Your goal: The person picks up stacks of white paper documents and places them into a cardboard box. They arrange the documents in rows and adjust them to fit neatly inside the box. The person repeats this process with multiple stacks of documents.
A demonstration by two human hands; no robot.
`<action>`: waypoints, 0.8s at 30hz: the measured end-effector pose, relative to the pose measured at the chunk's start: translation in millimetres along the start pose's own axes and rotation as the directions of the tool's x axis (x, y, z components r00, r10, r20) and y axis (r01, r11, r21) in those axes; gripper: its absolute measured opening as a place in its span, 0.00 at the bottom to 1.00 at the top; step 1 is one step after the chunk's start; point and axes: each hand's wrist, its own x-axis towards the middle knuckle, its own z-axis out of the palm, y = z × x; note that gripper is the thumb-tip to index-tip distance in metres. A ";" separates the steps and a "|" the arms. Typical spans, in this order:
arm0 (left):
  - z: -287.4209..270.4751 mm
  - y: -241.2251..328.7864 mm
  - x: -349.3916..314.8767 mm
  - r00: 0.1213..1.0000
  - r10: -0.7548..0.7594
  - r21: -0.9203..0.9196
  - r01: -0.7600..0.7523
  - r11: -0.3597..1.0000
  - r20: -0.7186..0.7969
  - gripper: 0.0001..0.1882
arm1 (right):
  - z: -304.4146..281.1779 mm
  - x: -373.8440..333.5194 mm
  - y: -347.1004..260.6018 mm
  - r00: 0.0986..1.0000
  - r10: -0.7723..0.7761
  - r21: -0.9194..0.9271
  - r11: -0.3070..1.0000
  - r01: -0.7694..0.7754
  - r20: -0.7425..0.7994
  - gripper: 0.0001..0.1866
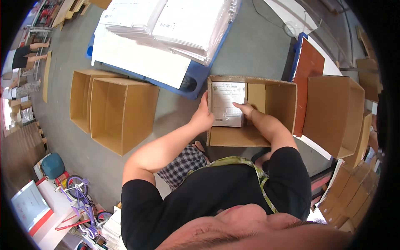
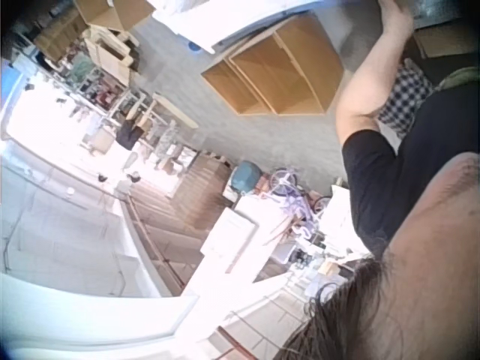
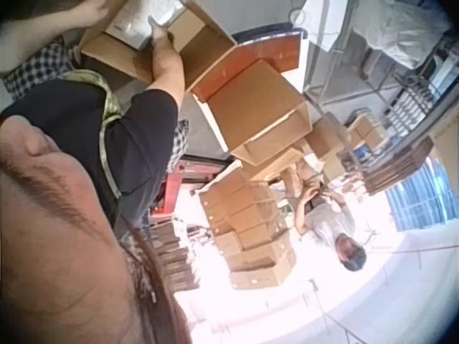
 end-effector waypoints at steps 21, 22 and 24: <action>-6.6 1.5 2.1 1.000 0.009 -0.032 -0.008 0.999 0.027 0.45 | 18.0 -10.3 -21.7 0.995 0.087 0.206 0.976 -0.076 -0.042 0.45; -5.9 -2.6 5.0 0.999 0.037 -0.049 -0.035 0.998 0.032 0.45 | 3.3 10.6 4.7 1.000 0.026 0.324 0.946 -0.020 -0.016 0.45; -2.7 -6.6 7.1 0.998 0.051 -0.063 -0.049 0.997 0.036 0.45 | 0.3 24.6 22.9 0.998 0.041 0.401 0.916 -0.017 -0.051 0.43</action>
